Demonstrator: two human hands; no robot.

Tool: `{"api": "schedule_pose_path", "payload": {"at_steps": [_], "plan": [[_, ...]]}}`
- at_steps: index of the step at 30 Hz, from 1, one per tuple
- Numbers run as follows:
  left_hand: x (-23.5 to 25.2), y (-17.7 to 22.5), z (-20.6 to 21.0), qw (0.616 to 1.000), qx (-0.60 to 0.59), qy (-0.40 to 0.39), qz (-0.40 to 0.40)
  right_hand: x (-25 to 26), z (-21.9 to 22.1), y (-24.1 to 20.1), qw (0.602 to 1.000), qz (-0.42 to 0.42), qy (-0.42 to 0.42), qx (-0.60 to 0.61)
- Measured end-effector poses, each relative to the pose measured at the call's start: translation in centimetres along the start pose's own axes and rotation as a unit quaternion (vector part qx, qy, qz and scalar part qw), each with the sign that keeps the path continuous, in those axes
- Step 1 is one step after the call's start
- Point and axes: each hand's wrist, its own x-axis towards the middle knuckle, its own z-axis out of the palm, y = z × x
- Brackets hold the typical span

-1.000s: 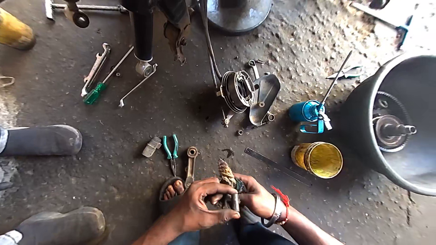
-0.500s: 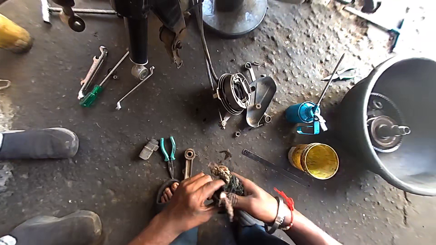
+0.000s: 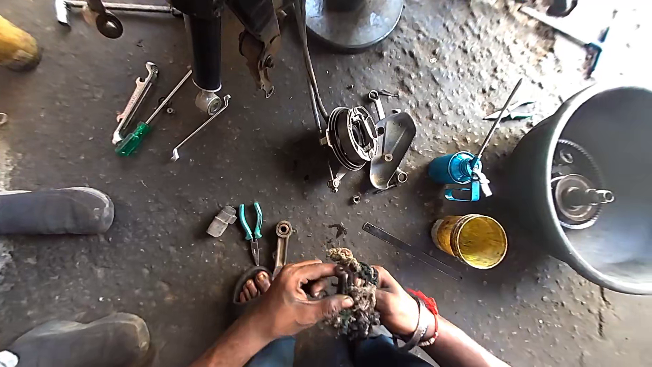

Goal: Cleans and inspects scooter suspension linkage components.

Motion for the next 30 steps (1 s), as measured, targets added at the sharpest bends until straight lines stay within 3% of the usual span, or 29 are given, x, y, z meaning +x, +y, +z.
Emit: {"api": "schedule_pose_path", "payload": {"at_steps": [7, 12, 15, 19, 22, 27, 30], "plan": [[-0.6, -0.1, -0.3, 0.965, -0.252, 0.006, -0.066, 0.7, 0.7, -0.5, 0.999, -0.043, 0.008, 0.005], [-0.6, 0.1, -0.5, 0.994, -0.112, 0.012, 0.0, 1.1, 0.8, -1.1, 0.988, 0.061, 0.095, 0.109], [-0.4, 0.6, -0.4, 0.999, -0.034, 0.017, -0.001, 0.5, 0.2, -1.0, 0.985, 0.062, 0.023, 0.161], [-0.8, -0.1, -0.5, 0.985, 0.166, 0.014, 0.042, 0.2, 0.4, -1.3, 0.998, 0.06, -0.036, 0.01], [-1.0, -0.5, -0.7, 0.961, 0.257, -0.013, 0.102, 0.6, 0.8, -1.3, 0.989, 0.037, 0.009, -0.145], [-0.9, -0.4, -0.8, 0.969, 0.23, -0.017, 0.091, 0.5, 0.5, -0.8, 0.954, -0.043, 0.032, -0.295], [-0.7, 0.1, -0.7, 0.984, 0.168, -0.003, 0.067, 0.7, 0.4, -0.2, 0.948, -0.097, 0.065, -0.297]]}}
